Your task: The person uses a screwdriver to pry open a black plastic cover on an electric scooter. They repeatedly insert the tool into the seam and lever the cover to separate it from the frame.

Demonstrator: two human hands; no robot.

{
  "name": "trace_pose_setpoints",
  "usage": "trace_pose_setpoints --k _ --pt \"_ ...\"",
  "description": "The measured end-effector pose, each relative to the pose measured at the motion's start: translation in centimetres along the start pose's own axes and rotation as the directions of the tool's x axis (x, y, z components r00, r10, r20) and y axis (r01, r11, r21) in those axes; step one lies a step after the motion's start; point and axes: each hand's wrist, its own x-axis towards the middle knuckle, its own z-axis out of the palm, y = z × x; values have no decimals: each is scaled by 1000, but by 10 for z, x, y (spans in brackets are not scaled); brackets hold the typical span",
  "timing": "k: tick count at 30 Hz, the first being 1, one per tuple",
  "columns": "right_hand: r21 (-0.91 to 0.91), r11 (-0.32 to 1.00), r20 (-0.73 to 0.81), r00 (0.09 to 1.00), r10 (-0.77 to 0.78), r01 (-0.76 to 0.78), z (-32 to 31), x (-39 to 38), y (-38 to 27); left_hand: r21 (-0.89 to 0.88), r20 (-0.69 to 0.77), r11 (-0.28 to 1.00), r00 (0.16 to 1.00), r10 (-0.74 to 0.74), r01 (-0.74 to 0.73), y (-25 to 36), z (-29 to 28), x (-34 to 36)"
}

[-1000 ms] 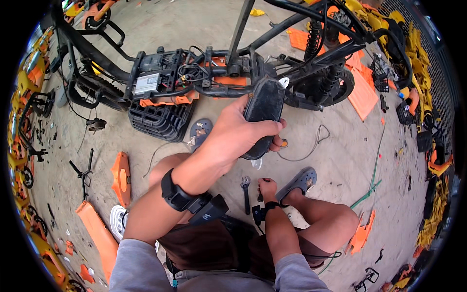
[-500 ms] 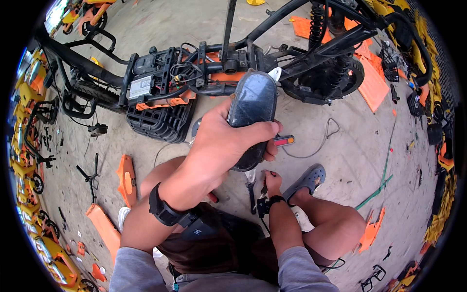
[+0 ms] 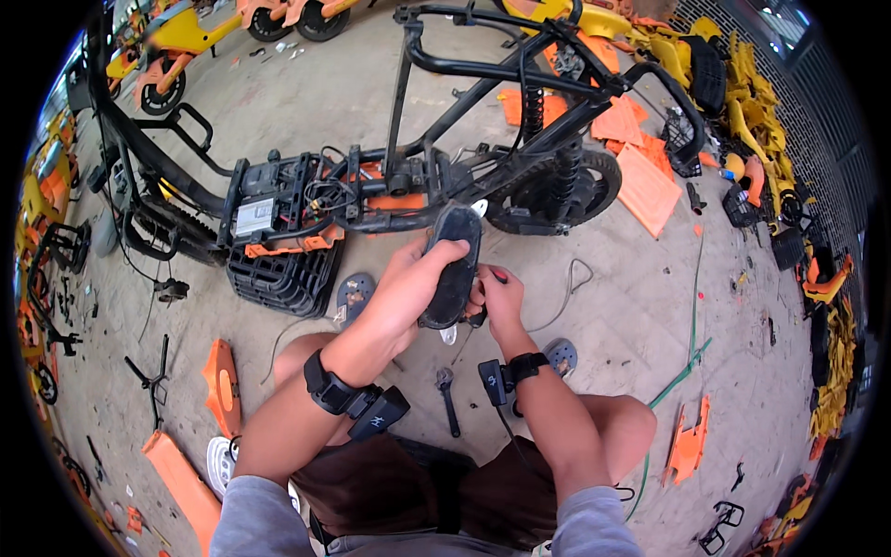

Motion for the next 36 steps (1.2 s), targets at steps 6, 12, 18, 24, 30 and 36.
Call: trace_pose_setpoints --k 6,12,18,24,30,36 --pt "-46 978 172 966 -194 204 24 -38 -108 -49 19 999 1000 8 -7 0 -4 1" --pt "-285 850 386 865 -321 443 -1 -87 -144 -67 38 998 999 14 -12 0 -7 -2" --pt "-358 629 517 708 -481 690 6 -91 -148 -71 -27 997 999 -26 24 -5 -10 -1" --pt "-368 579 508 679 -530 727 9 -85 -144 -74 -21 997 1000 -21 20 -7 -12 3" --pt "-424 607 453 738 -501 672 14 -91 -141 -85 -78 996 997 -19 12 -10 -18 12" --pt "-389 905 234 969 -84 172 9 -55 -83 -116 -79 992 996 40 -49 -6 -21 12"
